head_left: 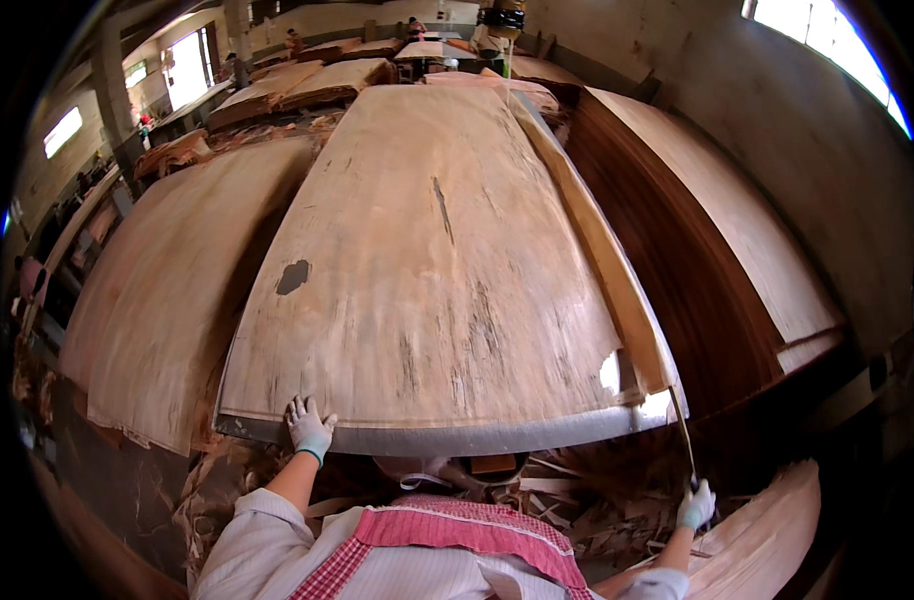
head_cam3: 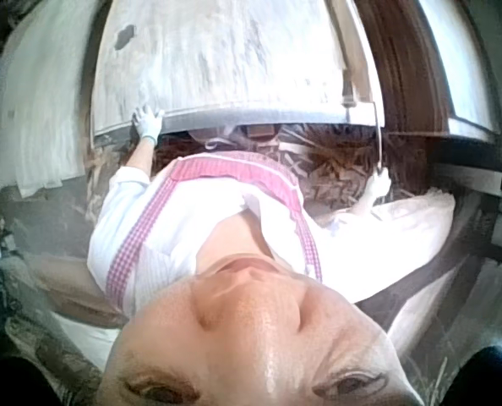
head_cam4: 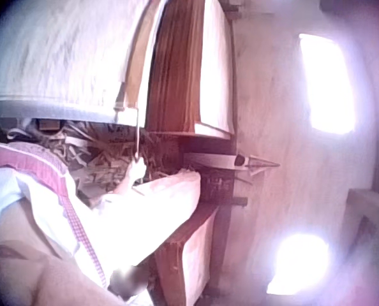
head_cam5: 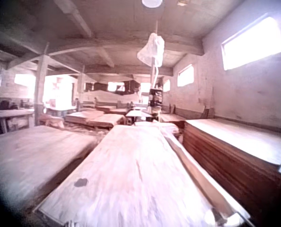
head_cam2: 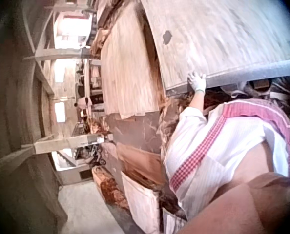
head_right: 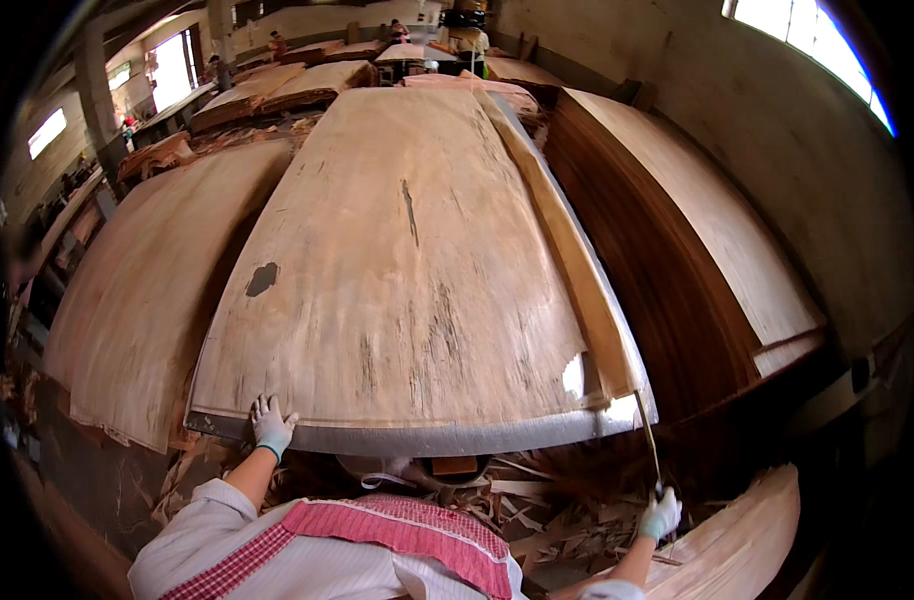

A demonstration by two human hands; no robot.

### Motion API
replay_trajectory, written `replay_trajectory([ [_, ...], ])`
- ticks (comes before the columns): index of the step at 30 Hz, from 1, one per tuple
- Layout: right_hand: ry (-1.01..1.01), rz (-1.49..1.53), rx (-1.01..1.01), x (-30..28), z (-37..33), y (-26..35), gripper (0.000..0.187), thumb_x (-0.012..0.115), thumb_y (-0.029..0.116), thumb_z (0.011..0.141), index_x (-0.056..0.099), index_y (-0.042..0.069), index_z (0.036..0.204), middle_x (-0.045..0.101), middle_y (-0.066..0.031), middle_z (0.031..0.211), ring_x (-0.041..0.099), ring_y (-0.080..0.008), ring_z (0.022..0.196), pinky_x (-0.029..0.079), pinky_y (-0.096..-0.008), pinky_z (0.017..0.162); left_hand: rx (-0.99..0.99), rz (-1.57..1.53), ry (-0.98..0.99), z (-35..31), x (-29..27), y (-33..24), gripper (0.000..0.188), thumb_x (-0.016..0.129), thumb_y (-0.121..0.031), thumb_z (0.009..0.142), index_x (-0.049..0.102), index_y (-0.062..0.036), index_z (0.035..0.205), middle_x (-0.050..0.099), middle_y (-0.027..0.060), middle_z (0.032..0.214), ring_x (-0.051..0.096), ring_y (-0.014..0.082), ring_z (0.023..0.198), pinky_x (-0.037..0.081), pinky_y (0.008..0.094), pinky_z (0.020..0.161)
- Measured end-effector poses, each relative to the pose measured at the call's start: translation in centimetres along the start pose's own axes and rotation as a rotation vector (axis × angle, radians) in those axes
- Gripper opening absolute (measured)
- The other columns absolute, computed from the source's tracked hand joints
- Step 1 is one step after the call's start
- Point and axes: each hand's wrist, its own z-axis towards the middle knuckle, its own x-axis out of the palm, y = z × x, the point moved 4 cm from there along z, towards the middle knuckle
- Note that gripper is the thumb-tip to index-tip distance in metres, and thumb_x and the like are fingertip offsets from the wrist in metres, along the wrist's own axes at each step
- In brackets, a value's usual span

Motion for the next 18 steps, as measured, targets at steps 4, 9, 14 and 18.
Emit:
replay_trajectory([
  [4,0.098,-0.059,-0.035,0.6,5.3,5.0,0.028,0.069,0.036,0.081,0.059,0.01,0.088,0.064,-0.0146,0.084,0.06,-0.0357,0.085,0.047,-0.048,0.071,0.002,-0.055,-0.016,0.3,0.3,0.8,0.077,0.062,-0.05,0.084,0.036,-0.0075,0.143,0.022,0.0196,0.154,0.018,0.0368,0.142,0.017,0.0491,0.115],
  [9,-0.002,-0.028,-0.12,-1.2,10.8,9.7,0.026,0.069,0.034,0.081,0.06,0.011,0.086,0.064,-0.0135,0.082,0.061,-0.0348,0.082,0.048,-0.0482,0.07,0.0,-0.055,-0.023,0.3,0.5,0.6,0.078,0.062,-0.05,0.083,0.035,-0.008,0.144,0.022,0.0196,0.154,0.018,0.0365,0.143,0.017,0.0489,0.115],
  [14,0.004,0.337,-0.324,0.5,9.4,21.5,0.024,0.069,0.032,0.083,0.065,0.009,0.082,0.066,-0.0161,0.078,0.063,-0.0352,0.075,0.049,-0.0437,0.068,-0.007,-0.074,-0.029,-0.4,-0.3,-0.3,0.078,0.061,-0.05,0.084,0.036,-0.0085,0.144,0.021,0.0189,0.155,0.016,0.0355,0.143,0.016,0.0481,0.115],
  [18,0.408,1.122,-0.211,9.3,-0.7,29.4,0.012,0.064,0.012,0.087,0.066,0.004,0.079,0.063,-0.0056,0.069,0.056,-0.0144,0.066,0.046,-0.0311,0.063,0.019,-0.029,-0.068,-0.5,-0.8,-0.6,0.077,0.061,-0.048,0.083,0.036,-0.0086,0.144,0.021,0.0186,0.155,0.016,0.0346,0.144,0.013,0.0487,0.116],
])
